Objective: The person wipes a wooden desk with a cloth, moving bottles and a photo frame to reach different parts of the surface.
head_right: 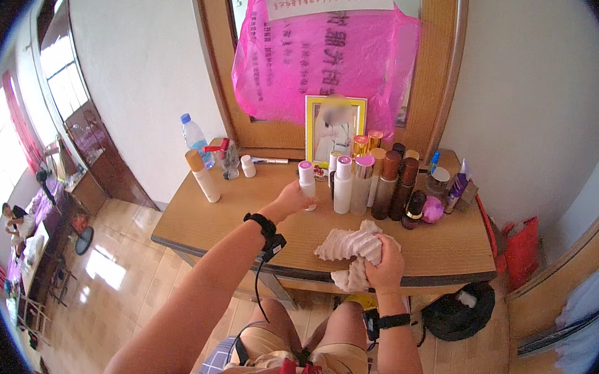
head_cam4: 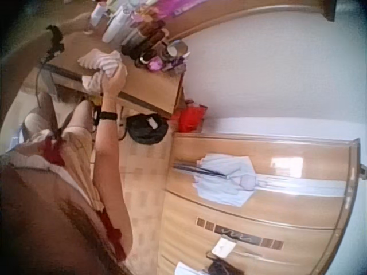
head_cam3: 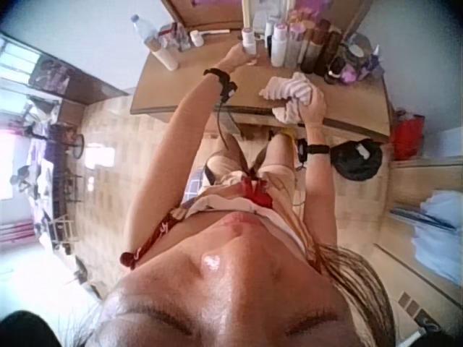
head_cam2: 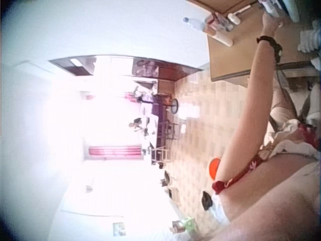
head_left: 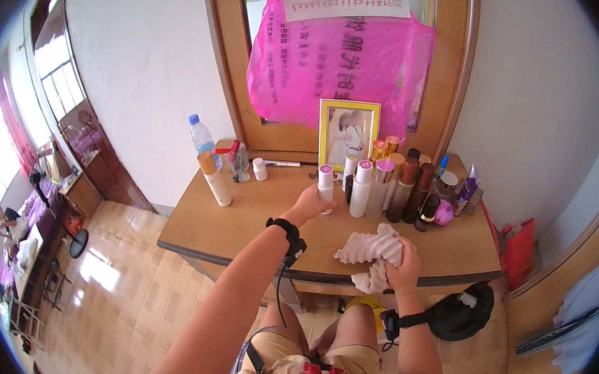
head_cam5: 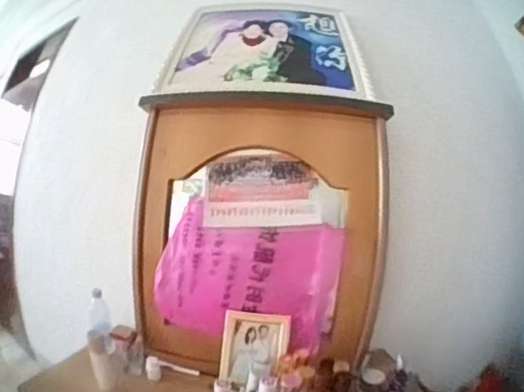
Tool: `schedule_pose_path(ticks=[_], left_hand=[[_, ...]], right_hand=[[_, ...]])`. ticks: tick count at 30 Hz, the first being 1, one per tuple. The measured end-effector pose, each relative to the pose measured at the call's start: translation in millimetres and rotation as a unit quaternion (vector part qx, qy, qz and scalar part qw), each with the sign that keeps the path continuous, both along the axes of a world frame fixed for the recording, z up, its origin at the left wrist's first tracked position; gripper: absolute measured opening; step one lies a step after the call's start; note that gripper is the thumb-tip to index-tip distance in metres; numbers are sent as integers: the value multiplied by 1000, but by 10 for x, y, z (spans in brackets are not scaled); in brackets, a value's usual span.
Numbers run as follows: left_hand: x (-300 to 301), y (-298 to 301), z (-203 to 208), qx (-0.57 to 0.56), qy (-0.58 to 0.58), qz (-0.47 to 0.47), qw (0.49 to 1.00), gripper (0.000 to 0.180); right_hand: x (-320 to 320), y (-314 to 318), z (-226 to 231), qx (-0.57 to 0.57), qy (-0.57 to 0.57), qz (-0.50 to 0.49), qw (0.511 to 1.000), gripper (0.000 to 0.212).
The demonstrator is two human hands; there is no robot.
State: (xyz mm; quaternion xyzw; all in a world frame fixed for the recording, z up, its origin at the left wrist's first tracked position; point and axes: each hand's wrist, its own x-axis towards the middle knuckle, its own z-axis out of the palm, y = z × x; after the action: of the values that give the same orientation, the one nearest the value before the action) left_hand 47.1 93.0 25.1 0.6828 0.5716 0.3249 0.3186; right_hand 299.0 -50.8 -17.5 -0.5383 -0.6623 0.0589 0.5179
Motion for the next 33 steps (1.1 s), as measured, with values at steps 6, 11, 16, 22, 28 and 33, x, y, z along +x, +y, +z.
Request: schedule_pose_path(ticks=[6,11,16,22,28,33], left_hand=[[269,366,-85,32,-66,-42,996,56],[227,624,-324,73,-19,5,997,47],[140,556,-254,53,77,-7,996,62],[-561,45,-52,367,101,50,924,64],[-1404,-549,418,408,206,220,862,78],[-2021,-258,262,318,85,462,824,98]], right_hand=[[50,-3,39,7,-10,8,1000,46],[-29,5,56,7,-27,16,999,47],[-27,-16,90,14,-32,17,999,45],[8,47,-63,38,-18,28,999,45],[5,36,-72,33,-13,-3,999,40],[-12,22,-92,36,-9,-29,999,40]])
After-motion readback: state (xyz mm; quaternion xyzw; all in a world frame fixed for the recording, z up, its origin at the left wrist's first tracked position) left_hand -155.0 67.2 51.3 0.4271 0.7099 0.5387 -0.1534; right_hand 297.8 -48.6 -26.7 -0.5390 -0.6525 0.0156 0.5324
